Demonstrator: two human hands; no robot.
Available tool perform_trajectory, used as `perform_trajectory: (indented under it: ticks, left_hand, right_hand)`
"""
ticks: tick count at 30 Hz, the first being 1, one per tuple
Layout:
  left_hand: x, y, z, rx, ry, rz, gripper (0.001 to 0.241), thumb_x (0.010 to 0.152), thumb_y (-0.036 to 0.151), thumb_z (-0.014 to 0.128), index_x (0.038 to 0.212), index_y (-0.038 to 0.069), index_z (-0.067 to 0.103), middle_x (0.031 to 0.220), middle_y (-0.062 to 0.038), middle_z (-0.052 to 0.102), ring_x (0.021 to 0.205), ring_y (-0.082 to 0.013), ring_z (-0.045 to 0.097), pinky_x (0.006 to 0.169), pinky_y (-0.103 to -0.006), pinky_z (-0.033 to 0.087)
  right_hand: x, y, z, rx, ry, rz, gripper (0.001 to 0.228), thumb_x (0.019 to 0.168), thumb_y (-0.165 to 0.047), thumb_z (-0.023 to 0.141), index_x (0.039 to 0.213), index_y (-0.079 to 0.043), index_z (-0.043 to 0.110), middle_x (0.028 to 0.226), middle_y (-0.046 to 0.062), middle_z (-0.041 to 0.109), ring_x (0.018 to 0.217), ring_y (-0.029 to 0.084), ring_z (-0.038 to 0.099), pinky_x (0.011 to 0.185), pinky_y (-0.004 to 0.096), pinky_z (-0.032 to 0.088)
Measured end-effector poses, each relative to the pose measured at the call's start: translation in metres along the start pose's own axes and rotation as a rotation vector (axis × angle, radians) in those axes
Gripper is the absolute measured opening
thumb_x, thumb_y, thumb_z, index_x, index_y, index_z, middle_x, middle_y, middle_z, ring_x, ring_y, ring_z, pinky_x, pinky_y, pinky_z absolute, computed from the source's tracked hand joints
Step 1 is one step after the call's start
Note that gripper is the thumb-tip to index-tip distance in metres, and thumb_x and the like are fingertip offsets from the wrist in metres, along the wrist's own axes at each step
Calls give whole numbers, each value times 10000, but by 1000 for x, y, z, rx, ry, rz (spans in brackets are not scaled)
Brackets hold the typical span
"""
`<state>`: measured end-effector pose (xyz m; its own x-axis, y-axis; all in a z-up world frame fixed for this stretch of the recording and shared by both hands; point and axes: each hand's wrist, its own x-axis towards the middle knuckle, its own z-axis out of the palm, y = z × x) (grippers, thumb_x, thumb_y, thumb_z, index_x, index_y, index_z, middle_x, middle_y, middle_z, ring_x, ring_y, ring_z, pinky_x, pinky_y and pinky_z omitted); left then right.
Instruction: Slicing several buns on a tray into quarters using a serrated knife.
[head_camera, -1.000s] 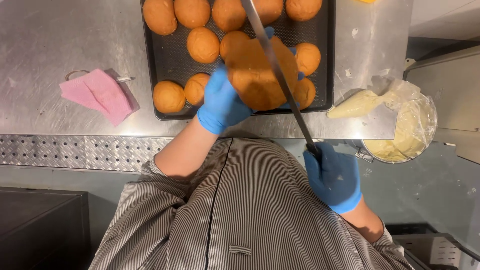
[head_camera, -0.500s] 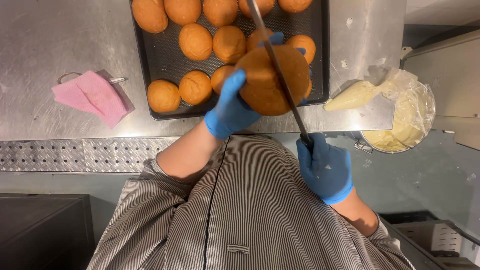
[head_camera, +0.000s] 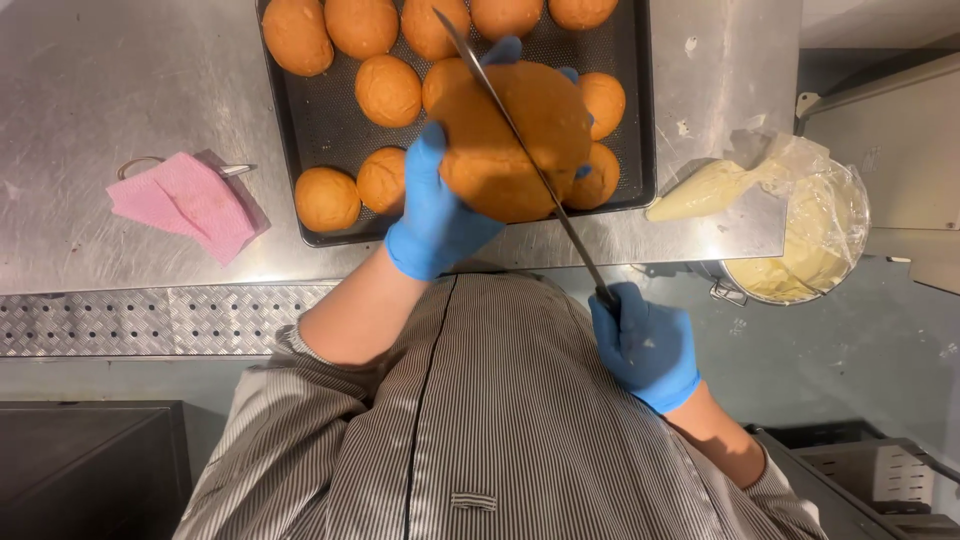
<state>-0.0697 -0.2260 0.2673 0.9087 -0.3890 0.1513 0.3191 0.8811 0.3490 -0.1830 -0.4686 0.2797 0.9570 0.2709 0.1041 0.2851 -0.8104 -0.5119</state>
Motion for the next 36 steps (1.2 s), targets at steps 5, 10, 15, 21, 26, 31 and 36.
perform_trajectory:
  ticks: [5,10,15,21,26,31,36]
  left_hand:
    - [-8,-26,-2,37,79,-14,805,1040,530,540,1635,59,271,1630,-93,376,1505,-235,417,1301,-406,300]
    - [-7,-9,-4,344,202,50,731,1132,485,531,1567,-81,375,1492,-176,457,1366,-316,471,1198,-486,365]
    - [-24,-27,-15,-29,148,-3,731,1073,520,466,1631,63,346,1582,-106,456,1482,-270,449,1292,-452,331]
    - [-20,-9,-24,-130,115,-58,870,1021,660,436,1632,48,337,1628,-120,448,1521,-300,434,1312,-466,324]
    - [-17,10,-47,-100,167,-237,892,1026,675,439,1661,62,310,1657,-136,419,1534,-329,407,1317,-511,304]
    - [-12,33,-4,-171,-68,-111,823,870,423,554,1644,267,322,1640,-58,467,1506,-331,429,1244,-687,325]
    - [-7,2,-45,-260,113,-60,731,1044,519,526,1630,123,341,1598,-112,489,1496,-357,466,1266,-625,360]
  right_hand:
    - [13,-5,5,5,47,-28,140,961,-110,726,920,-35,614,639,118,659,500,276,644,470,366,466]
    - [16,-7,6,42,72,-101,127,958,-92,719,957,-26,611,692,132,657,545,295,635,510,366,471]
    - [5,1,11,73,31,-47,127,936,-91,723,943,-25,614,638,117,634,516,288,632,490,357,467]
    - [25,-6,-9,51,8,-90,144,943,-102,744,929,-18,628,653,132,635,517,295,622,495,365,456]
    - [26,-10,-48,124,-126,-7,234,855,-163,797,983,0,688,637,155,629,487,285,611,472,364,435]
    - [15,-23,-56,275,12,35,174,970,-67,621,1117,23,646,814,125,695,594,226,685,561,330,511]
    - [19,-28,-15,-43,159,-212,161,958,-62,685,1103,-2,648,750,143,662,564,318,601,561,414,469]
